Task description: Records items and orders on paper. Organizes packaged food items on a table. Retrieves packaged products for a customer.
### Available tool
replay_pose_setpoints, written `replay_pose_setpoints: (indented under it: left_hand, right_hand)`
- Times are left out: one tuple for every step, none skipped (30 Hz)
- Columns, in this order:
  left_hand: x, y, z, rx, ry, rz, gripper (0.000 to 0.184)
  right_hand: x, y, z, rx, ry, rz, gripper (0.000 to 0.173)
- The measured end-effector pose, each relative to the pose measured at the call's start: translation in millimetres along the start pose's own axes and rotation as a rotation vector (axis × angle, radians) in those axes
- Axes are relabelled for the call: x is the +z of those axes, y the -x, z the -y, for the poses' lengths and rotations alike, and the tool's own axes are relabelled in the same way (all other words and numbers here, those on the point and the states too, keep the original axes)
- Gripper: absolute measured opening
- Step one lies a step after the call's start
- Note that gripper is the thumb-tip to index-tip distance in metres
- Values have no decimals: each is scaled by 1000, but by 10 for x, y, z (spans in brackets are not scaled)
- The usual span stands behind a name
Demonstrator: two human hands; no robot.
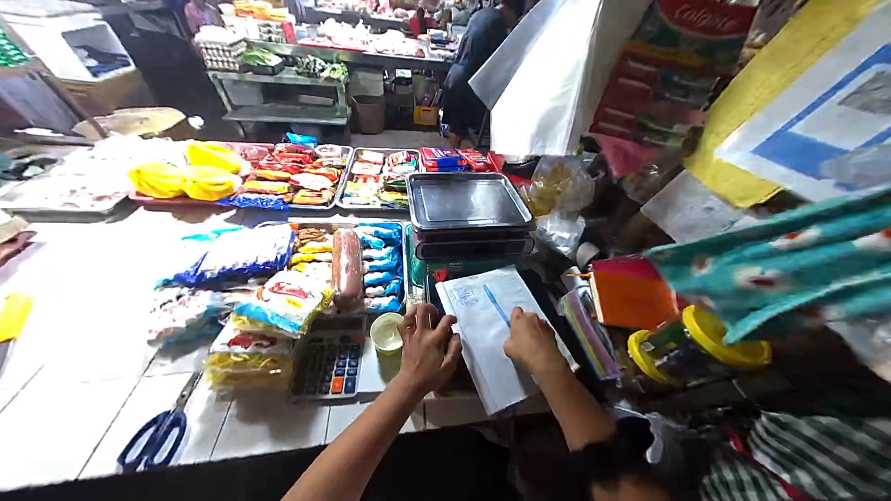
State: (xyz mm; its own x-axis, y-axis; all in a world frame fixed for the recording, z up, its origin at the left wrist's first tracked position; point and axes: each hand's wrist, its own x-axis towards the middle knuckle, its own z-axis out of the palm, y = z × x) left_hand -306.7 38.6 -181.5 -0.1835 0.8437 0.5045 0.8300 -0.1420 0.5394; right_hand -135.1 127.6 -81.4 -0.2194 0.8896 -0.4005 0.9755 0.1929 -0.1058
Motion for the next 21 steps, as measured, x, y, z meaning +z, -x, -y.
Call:
replay_pose_setpoints:
  left_hand:
    - [69,-58,103,48,-8,-8,41]
    - [143,-98,177,92,-13,-12,43]
    - [216,-123,225,129,-13,-12,45]
    - [293,-126,262,153,-15,-15,46]
    - [365,-115,288,173,-11,-32,46]
    - [419,-97,305,184,-14,-53,46]
    - [447,-81,315,186,-14,-71,45]
    - [462,-74,324,189,-17,-93,44]
    - [474,-73,339,196,-23,-112,43]
    - [480,-72,354,201,-25,-123,41]
    - [485,-73,364,205,-22,-132,40]
    - [491,-77,371,207,-20,-139,38]
    - [491,-82,374,207,-18,-139,37]
    - [490,-85,376,205,-16,-138,36]
    - [491,-88,378,203,-21,-138,36]
    - [491,-87,381,200,-27,-136,36]
    - [490,-83,383,197,-31,-131,36]
    - [494,-77,383,195,-38,-134,35]
    - [498,-70,384,196,-39,-135,34]
    - [497,-65,389,197,-39,-134,33]
    - [496,-64,394,196,-32,-128,32]
  right_hand:
    - [-63,-60,104,30,42,36,59]
    - [-126,-108,152,39,40,45,55]
    - [-195,-156,146,29,-11,23,49]
    - [-241,-215,89,-11,-121,-46,42]
    - [-241,-286,18,-74,-285,-159,34]
    - [-195,-351,-21,-146,-492,-282,27]
    - [-76,-427,-12,-228,-755,-391,20]
    - [80,-495,56,-322,-1060,-448,16]
    - [249,-562,150,-404,-1318,-458,16]
    - [413,-615,243,-464,-1488,-445,14]
    - [559,-655,321,-502,-1575,-438,13]
    - [673,-682,381,-519,-1596,-455,13]
    - [750,-693,421,-528,-1569,-486,14]
    - [791,-698,440,-542,-1516,-534,14]
    - [800,-694,435,-565,-1433,-592,12]
    - [794,-694,410,-595,-1319,-671,11]
    - [797,-709,371,-626,-1202,-756,11]
    - [811,-725,340,-636,-1125,-820,12]
    - [846,-745,318,-634,-1099,-852,14]
    - [884,-759,310,-626,-1111,-855,15]
    - [902,-768,313,-612,-1131,-850,16]
